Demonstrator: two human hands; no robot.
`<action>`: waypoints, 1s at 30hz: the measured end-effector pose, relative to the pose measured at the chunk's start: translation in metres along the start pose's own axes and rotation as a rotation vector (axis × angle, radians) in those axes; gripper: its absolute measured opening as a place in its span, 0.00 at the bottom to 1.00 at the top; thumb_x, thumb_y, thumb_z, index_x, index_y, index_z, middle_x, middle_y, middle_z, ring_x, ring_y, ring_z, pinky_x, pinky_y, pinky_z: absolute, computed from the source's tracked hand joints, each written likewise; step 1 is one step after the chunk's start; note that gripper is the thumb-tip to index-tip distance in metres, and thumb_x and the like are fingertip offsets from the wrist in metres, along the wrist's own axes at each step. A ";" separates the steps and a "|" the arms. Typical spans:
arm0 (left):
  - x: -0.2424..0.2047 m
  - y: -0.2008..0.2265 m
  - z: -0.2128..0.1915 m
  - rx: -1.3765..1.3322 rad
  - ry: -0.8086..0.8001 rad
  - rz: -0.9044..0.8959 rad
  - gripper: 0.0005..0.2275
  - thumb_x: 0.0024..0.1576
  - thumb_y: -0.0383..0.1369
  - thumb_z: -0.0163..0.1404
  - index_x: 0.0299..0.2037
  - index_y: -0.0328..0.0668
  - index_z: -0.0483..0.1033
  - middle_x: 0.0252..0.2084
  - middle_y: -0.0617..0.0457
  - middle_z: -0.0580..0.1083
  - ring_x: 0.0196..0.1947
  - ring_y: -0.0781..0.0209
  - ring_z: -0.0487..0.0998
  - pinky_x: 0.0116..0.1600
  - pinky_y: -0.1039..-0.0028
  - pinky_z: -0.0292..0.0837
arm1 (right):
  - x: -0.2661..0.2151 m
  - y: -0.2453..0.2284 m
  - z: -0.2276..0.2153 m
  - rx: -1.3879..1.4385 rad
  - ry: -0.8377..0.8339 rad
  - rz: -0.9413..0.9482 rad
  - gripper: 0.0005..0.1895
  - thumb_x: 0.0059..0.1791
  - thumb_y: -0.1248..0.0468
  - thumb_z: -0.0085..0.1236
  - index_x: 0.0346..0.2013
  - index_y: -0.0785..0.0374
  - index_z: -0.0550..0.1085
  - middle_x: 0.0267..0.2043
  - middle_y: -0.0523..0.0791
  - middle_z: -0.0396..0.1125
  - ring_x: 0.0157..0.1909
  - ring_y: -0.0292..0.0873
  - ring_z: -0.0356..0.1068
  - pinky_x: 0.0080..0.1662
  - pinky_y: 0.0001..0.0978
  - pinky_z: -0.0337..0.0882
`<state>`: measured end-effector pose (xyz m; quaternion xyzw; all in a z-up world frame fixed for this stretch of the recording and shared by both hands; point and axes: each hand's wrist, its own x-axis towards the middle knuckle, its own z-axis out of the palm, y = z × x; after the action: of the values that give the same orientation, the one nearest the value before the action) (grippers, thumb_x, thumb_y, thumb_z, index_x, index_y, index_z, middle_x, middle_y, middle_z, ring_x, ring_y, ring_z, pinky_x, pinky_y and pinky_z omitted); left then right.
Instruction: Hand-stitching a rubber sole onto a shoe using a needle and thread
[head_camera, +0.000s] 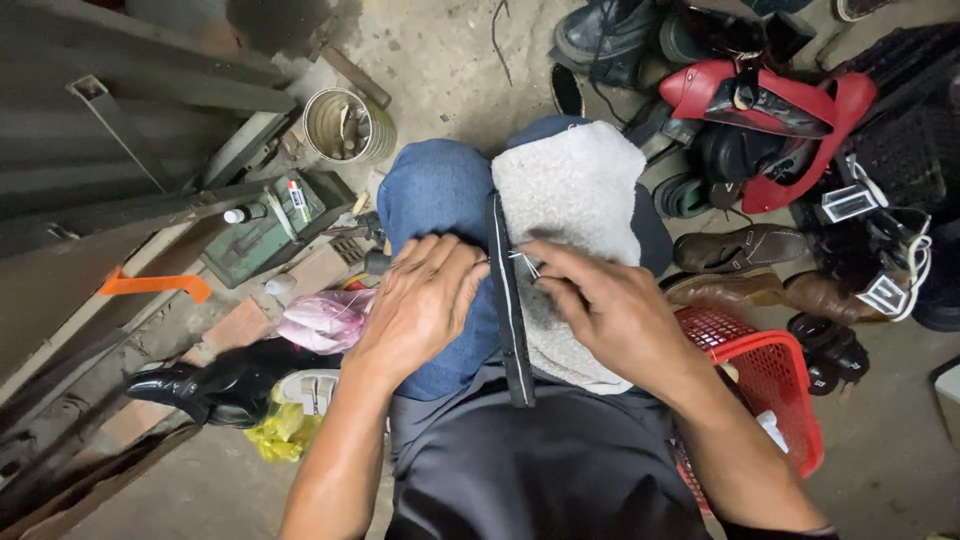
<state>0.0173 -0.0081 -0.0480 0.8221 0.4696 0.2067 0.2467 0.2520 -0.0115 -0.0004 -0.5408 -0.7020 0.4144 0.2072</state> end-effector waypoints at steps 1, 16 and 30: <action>0.001 0.000 -0.001 -0.020 -0.054 0.017 0.10 0.68 0.38 0.44 0.38 0.46 0.75 0.28 0.51 0.70 0.34 0.48 0.75 0.41 0.63 0.70 | -0.004 0.002 -0.002 0.031 -0.001 0.010 0.22 0.49 0.74 0.57 0.59 0.63 0.75 0.34 0.51 0.79 0.33 0.53 0.79 0.36 0.45 0.77; -0.060 -0.017 -0.057 0.274 -0.343 -0.820 0.30 0.50 0.68 0.51 0.39 0.48 0.78 0.27 0.42 0.80 0.34 0.37 0.83 0.41 0.52 0.76 | -0.007 0.000 0.000 -0.017 0.032 0.013 0.13 0.52 0.68 0.57 0.52 0.62 0.79 0.37 0.51 0.79 0.38 0.56 0.79 0.37 0.47 0.77; -0.059 0.003 -0.011 -0.646 0.059 -0.648 0.10 0.64 0.38 0.50 0.32 0.46 0.73 0.28 0.64 0.68 0.32 0.73 0.67 0.39 0.79 0.64 | -0.052 -0.007 0.001 0.808 -0.003 -0.214 0.16 0.53 0.51 0.59 0.34 0.60 0.70 0.62 0.55 0.67 0.49 0.45 0.71 0.50 0.38 0.79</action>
<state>-0.0148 -0.0585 -0.0438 0.5076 0.6206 0.2782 0.5290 0.2644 -0.0608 0.0124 -0.3394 -0.5355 0.6335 0.4436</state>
